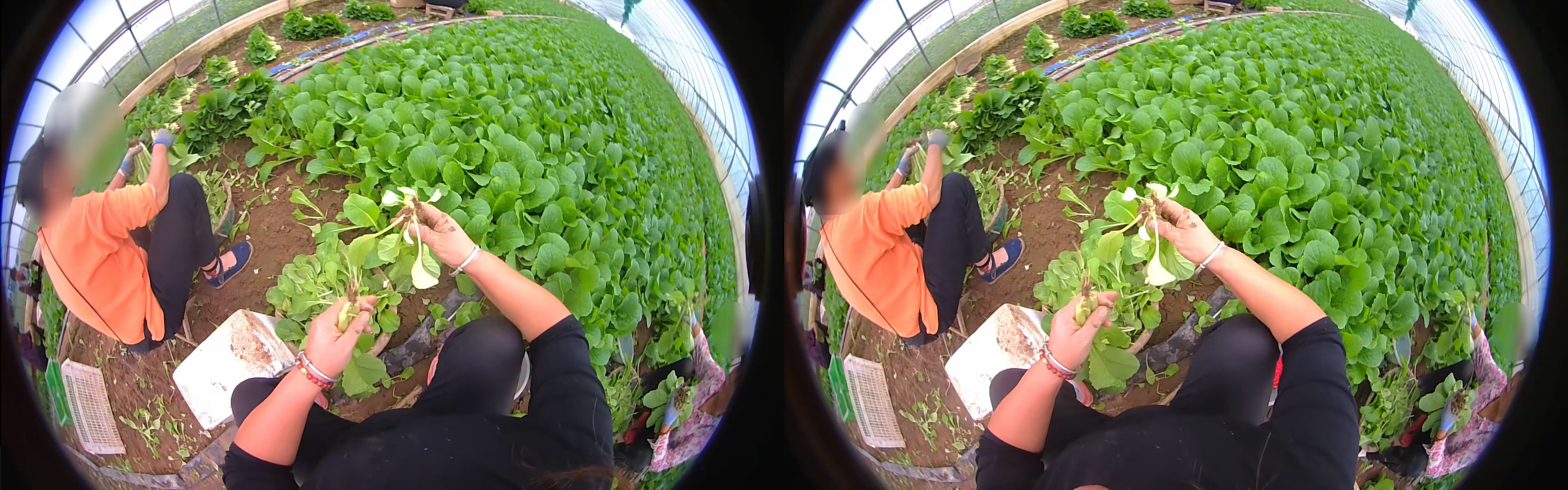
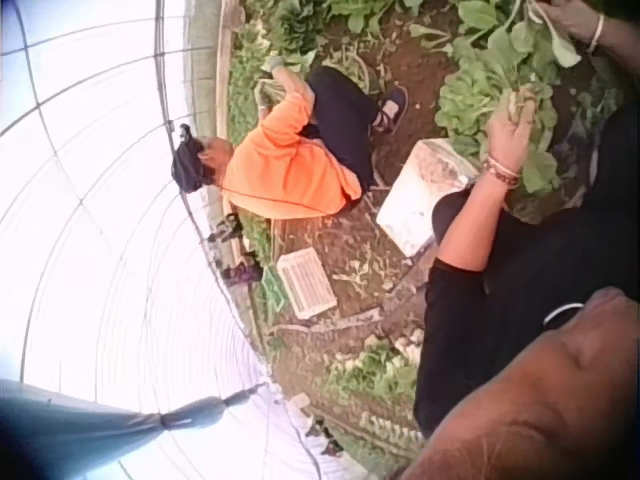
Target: The person harvests leafy green vegetables by hand, pulling them from the soil and gathering them into a bundle. They repeatedly reach for plants, uproot them, and add them to a growing bunch held in their hands.
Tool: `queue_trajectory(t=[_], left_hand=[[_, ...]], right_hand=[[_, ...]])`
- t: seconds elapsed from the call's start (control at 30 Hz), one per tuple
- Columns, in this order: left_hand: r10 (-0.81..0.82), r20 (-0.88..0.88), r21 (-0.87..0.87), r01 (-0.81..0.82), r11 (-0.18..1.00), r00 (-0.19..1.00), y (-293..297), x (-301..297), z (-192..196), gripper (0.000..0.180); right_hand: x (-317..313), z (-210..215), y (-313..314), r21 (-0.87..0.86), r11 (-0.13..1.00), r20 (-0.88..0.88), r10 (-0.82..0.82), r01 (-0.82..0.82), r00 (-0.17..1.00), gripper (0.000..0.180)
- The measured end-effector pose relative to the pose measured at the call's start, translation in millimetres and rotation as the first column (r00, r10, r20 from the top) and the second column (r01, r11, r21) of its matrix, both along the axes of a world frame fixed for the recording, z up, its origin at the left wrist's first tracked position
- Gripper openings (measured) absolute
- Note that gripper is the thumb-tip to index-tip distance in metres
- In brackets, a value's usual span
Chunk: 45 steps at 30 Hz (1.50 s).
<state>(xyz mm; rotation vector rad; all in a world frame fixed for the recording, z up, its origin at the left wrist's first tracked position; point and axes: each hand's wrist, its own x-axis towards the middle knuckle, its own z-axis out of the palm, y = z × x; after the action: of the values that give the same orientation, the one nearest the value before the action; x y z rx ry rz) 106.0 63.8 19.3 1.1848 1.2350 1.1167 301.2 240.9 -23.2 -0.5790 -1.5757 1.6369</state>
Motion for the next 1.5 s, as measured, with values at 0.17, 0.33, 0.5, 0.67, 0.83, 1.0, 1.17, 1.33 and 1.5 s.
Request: queue_trajectory(t=[0.17,0.33,0.5,0.67,0.83,1.0,1.17,1.33,1.5], left_hand=[[0.138,0.176,0.202,-0.173,0.964,0.975,2.4,-12.4,8.7,0.017],[0.005,-0.098,0.190,0.014,0.982,0.995,2.8,-12.4,-1.1,0.020],[0.225,-0.702,0.364,0.068,0.929,0.676,-3.5,-15.1,-2.1,0.020],[0.112,-0.823,0.186,0.078,0.980,0.557,-9.1,-17.3,12.7,0.027],[0.165,-0.857,0.228,0.071,0.971,0.488,-5.7,-18.2,9.2,0.026],[0.181,-0.827,0.253,0.065,0.965,0.533,-3.0,-11.9,14.7,0.019],[0.202,-0.797,0.280,0.051,0.959,0.569,-4.9,-12.0,16.9,0.020],[0.117,-0.773,0.156,0.008,0.988,0.624,-7.4,-17.8,10.3,0.025],[0.228,-0.630,0.274,-0.062,0.960,0.742,-17.2,-26.4,25.0,0.025]], right_hand=[[-39.8,49.1,-32.6,0.131,0.983,0.132,0.110,-0.127,0.985,0.030],[-79.1,62.9,-75.0,-0.354,0.874,-0.385,0.187,-0.332,0.904,0.030],[-93.3,61.0,-86.7,-0.348,0.932,-0.399,-0.052,-0.098,0.916,0.032],[-99.3,49.7,-69.0,-0.459,0.879,-0.498,-0.376,0.130,0.782,0.014],[-102.5,42.6,-62.0,-0.514,0.827,-0.478,-0.497,0.228,0.724,0.015],[-92.0,48.7,-58.0,-0.588,0.797,-0.514,-0.500,0.138,0.697,0.014],[-91.5,58.4,-61.9,-0.595,0.798,-0.558,-0.495,0.095,0.666,0.012],[-58.8,69.3,-33.8,-0.385,0.905,-0.735,-0.419,0.180,0.533,0.014],[-50.7,30.4,-24.9,0.133,0.982,0.422,-0.181,0.137,0.888,0.045]])
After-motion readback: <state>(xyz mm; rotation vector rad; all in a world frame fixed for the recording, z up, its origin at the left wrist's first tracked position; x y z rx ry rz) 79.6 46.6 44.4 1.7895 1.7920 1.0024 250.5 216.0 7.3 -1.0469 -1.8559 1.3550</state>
